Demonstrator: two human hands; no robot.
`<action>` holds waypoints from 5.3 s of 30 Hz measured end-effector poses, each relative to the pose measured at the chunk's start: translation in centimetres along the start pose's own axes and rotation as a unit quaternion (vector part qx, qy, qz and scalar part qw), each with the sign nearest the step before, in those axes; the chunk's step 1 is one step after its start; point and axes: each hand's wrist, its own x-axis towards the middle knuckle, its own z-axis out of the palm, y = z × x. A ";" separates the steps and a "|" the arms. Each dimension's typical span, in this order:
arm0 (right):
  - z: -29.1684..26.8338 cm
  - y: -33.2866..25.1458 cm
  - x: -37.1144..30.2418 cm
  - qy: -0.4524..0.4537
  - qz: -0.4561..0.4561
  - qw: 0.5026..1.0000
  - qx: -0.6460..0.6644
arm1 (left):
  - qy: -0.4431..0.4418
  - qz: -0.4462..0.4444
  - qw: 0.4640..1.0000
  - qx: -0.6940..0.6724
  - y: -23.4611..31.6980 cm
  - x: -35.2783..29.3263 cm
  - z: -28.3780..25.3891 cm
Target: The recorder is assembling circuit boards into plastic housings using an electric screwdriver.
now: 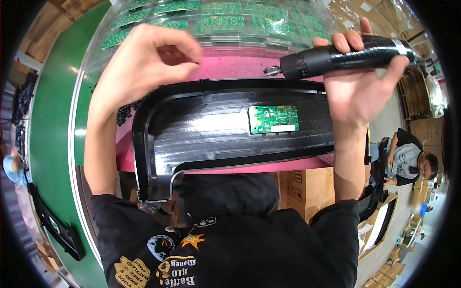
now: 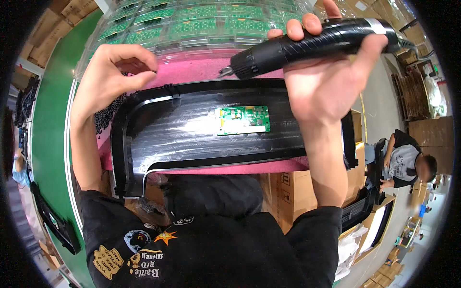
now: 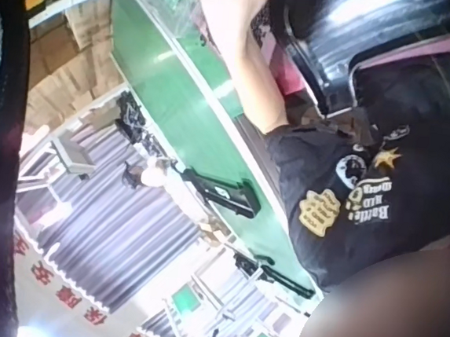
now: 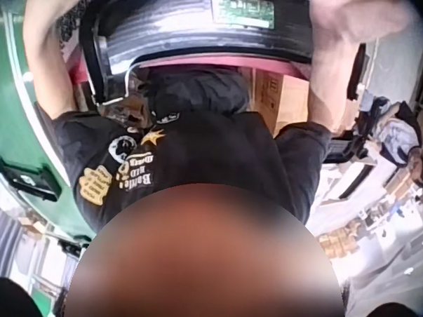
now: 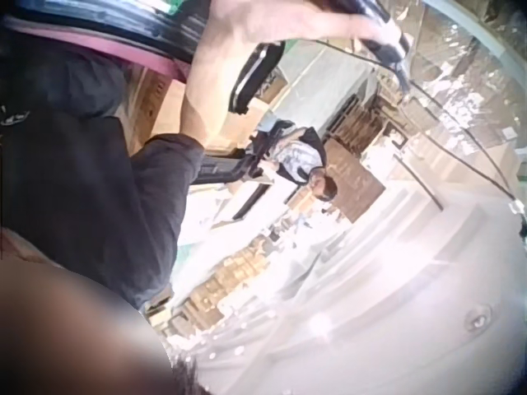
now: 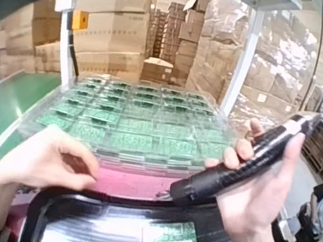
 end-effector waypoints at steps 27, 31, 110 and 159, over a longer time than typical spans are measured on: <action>2.4 -2.5 -2.6 -0.099 -0.170 0.980 -0.033 | -0.232 0.039 0.911 -0.338 1.7 4.0 6.3; 1.3 -3.0 -2.1 -0.142 -0.137 0.979 -0.045 | -0.223 0.041 0.910 -0.347 1.6 4.0 6.4; 1.8 -3.3 -2.6 -0.152 -0.077 0.963 -0.207 | -0.139 0.180 0.964 -0.139 0.8 2.9 8.0; 2.5 1.8 -1.5 -0.092 -0.049 0.989 -0.101 | -0.150 0.182 0.969 0.073 -0.7 2.9 8.0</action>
